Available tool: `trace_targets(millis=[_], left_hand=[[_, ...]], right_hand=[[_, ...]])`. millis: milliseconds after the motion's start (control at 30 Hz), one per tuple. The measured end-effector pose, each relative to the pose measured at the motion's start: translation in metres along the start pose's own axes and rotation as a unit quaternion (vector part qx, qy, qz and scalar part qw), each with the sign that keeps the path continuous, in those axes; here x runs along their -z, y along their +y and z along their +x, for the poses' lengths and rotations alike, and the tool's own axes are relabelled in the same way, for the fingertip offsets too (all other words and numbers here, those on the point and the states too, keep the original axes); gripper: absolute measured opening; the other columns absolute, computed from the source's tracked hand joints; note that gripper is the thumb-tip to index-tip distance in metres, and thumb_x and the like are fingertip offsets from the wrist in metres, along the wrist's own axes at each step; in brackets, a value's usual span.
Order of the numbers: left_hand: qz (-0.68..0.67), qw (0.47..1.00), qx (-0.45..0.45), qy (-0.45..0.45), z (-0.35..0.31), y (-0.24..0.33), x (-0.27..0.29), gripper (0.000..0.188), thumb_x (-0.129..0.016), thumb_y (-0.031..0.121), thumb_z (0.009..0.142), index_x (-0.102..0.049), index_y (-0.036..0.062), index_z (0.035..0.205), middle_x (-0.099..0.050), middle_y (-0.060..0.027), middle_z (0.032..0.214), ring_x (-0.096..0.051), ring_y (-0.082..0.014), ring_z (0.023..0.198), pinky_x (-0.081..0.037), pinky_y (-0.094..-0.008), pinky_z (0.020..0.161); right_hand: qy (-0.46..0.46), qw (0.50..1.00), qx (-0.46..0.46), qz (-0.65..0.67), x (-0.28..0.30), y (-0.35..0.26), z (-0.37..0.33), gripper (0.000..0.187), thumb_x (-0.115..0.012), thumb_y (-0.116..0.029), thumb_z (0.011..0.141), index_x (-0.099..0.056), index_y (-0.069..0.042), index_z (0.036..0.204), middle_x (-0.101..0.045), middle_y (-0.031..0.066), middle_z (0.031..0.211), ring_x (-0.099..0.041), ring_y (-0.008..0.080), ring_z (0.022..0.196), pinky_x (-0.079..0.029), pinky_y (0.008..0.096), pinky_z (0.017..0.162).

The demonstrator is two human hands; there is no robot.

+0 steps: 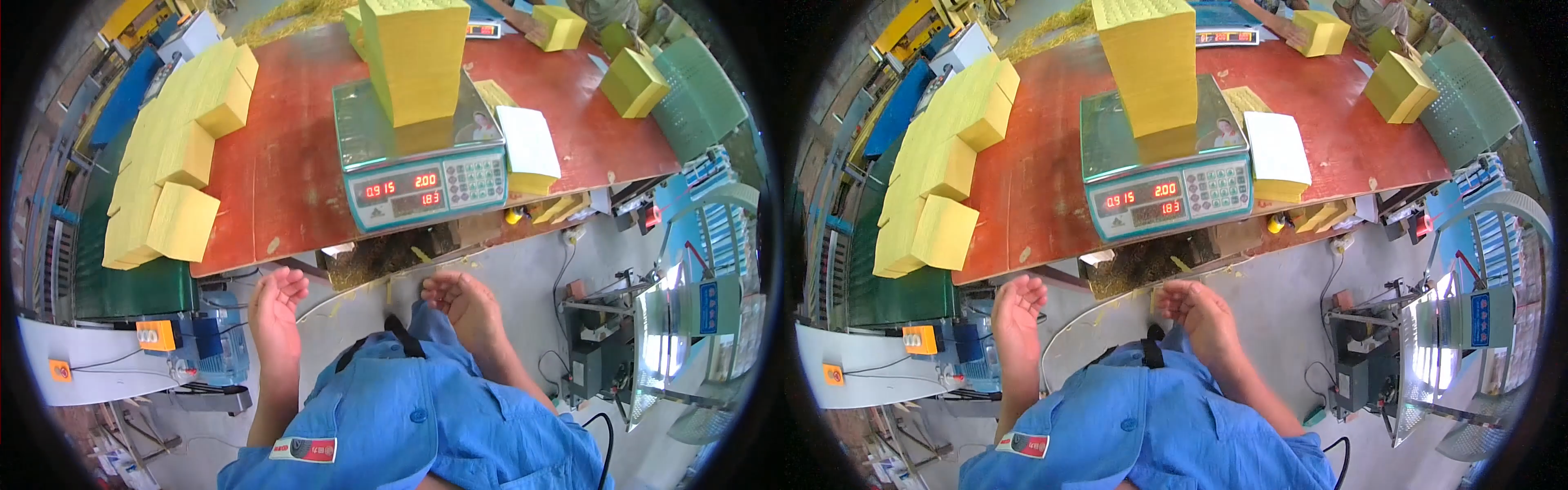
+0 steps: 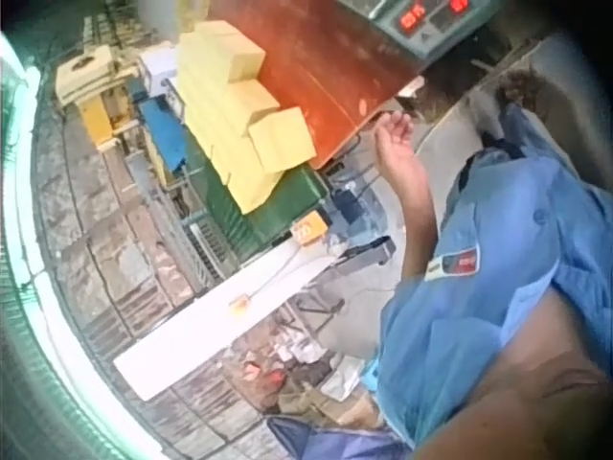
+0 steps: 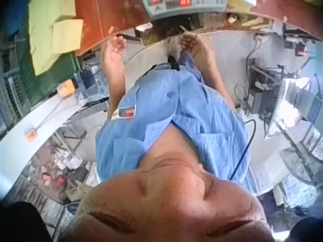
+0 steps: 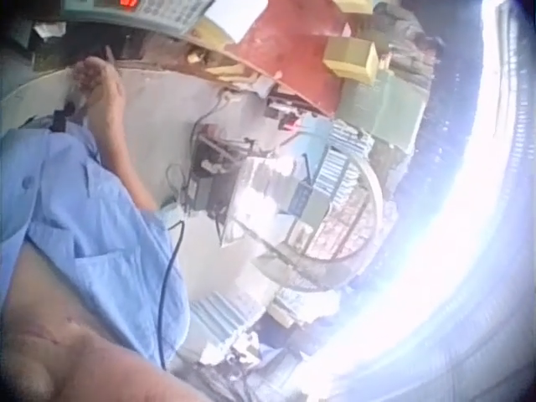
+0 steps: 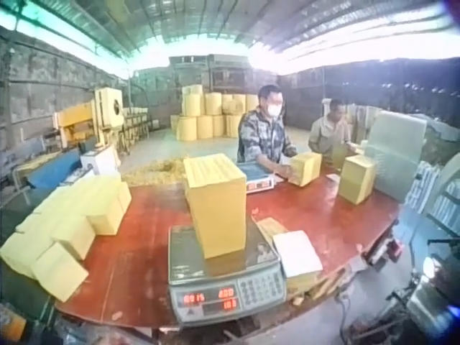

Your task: The person is weighing stacks of yellow textured sheets on an electronic scale in a manufacturing setting.

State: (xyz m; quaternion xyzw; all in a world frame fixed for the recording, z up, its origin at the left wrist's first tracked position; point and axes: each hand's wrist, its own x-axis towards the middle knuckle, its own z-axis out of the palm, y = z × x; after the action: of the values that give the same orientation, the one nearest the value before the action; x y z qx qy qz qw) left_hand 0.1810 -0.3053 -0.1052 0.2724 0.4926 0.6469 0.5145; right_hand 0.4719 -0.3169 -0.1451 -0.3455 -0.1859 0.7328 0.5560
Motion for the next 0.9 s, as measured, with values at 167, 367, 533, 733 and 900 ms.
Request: trace_targets(millis=[167,367,533,733,900], left_hand=[[-0.003,1.000,0.011,-0.014,-0.009,-0.002,0.004,0.026,-0.051,0.021,0.100,-0.064,0.0005,0.109,-0.069,-0.0137,0.101,-0.066,-0.0225,0.094,-0.050,-0.0359,0.085],[-0.003,1.000,0.017,-0.024,-0.005,-0.001,0.001,0.026,-0.051,0.022,0.100,-0.064,0.0008,0.108,-0.069,-0.0135,0.101,-0.065,-0.0220,0.093,-0.050,-0.0352,0.085],[-0.007,0.999,0.016,-0.049,0.014,0.004,-0.018,0.026,-0.051,0.021,0.100,-0.064,0.0004,0.109,-0.069,-0.0129,0.101,-0.066,-0.0224,0.093,-0.051,-0.0349,0.085],[0.026,0.992,-0.041,-0.115,0.049,0.036,-0.075,0.022,-0.050,0.015,0.100,-0.064,0.0000,0.110,-0.069,-0.0139,0.103,-0.067,-0.0222,0.093,-0.052,-0.0341,0.084],[0.119,0.952,-0.198,-0.199,0.087,0.079,-0.152,0.018,-0.052,0.003,0.097,-0.064,-0.0034,0.109,-0.067,-0.0134,0.110,-0.066,-0.0191,0.100,-0.052,-0.0323,0.089]], right_hand=[[0.019,0.999,-0.011,0.023,-0.001,0.009,-0.013,0.038,-0.054,-0.030,0.098,-0.062,0.003,0.114,-0.067,0.0193,0.108,-0.064,0.0281,0.098,-0.050,0.0392,0.088],[0.013,0.999,-0.019,0.044,-0.003,0.007,-0.015,0.031,-0.051,-0.023,0.098,-0.062,0.002,0.112,-0.067,0.0181,0.107,-0.064,0.0270,0.096,-0.050,0.0378,0.086],[-0.005,0.998,-0.056,0.038,-0.004,0.002,0.002,0.029,-0.047,-0.021,0.100,-0.062,0.002,0.111,-0.067,0.0163,0.105,-0.063,0.0248,0.095,-0.050,0.0368,0.086],[-0.016,0.997,-0.074,0.028,-0.015,-0.022,0.027,0.027,-0.046,-0.019,0.101,-0.061,0.001,0.109,-0.066,0.0154,0.105,-0.063,0.0236,0.094,-0.050,0.0367,0.086],[-0.052,0.995,-0.073,0.036,-0.004,-0.046,0.056,0.028,-0.048,-0.019,0.100,-0.062,0.001,0.113,-0.067,0.0142,0.108,-0.064,0.0224,0.095,-0.049,0.0361,0.087]])
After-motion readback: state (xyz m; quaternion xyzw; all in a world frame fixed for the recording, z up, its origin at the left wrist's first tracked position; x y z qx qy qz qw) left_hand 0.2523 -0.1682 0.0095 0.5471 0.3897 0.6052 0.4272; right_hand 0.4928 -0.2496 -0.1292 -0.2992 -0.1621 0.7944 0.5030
